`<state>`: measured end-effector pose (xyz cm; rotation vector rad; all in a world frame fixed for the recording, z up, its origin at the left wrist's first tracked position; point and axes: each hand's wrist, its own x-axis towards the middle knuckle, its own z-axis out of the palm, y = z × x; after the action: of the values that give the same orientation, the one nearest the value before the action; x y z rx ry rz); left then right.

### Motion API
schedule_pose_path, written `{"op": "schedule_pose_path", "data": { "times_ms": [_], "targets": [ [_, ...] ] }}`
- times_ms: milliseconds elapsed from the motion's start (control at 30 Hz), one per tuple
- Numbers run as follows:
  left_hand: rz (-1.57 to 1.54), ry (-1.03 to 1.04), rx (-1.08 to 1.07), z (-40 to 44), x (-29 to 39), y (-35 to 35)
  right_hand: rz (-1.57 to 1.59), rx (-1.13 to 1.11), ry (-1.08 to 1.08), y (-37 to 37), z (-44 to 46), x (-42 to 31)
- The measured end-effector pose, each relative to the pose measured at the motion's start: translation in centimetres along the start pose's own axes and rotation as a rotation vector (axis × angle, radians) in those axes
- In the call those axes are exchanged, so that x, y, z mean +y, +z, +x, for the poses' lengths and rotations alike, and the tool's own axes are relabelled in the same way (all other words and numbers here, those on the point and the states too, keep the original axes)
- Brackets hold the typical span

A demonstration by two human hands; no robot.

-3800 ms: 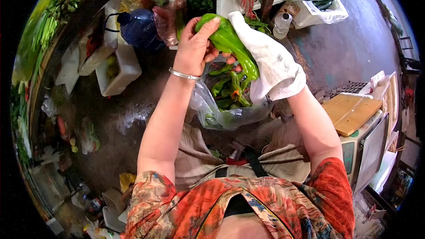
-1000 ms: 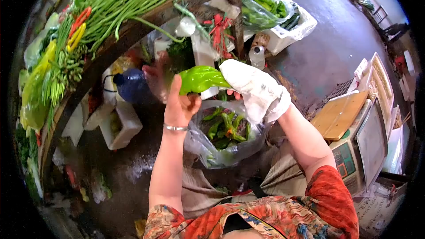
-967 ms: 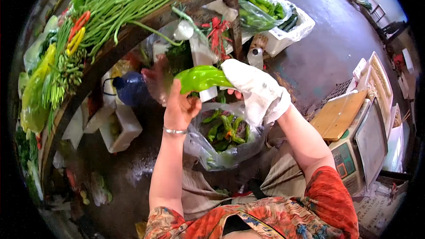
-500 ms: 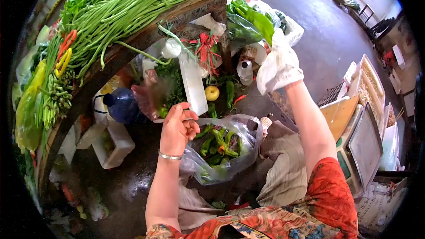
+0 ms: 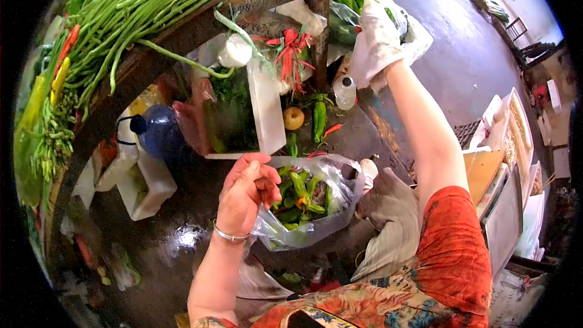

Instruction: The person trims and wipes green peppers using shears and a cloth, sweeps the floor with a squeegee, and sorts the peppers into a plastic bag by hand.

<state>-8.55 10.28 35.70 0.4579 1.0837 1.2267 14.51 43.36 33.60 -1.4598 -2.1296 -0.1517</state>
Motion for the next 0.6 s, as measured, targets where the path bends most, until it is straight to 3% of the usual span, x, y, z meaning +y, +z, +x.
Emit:
{"op": "schedule_pose_path", "data": {
  "times_ms": [133,233,400,600],
  "targets": [
    [0.100,-0.004,0.014,0.1,-0.1,-0.4,0.213,0.008,-0.034,-1.4,-4.0,-1.2],
    [0.123,-0.043,0.086,0.1,0.2,-0.7,0.365,-0.109,-0.073,-3.2,-8.0,-3.5],
    [0.119,0.065,0.024,-0.1,-0.4,-2.9,0.434,-0.340,-0.173,-8.8,-14.5,-7.9],
    [0.227,0.076,0.008,0.1,-1.7,-3.9,0.408,-0.464,-0.317,-13.0,-21.4,-10.2]
  ]
}}
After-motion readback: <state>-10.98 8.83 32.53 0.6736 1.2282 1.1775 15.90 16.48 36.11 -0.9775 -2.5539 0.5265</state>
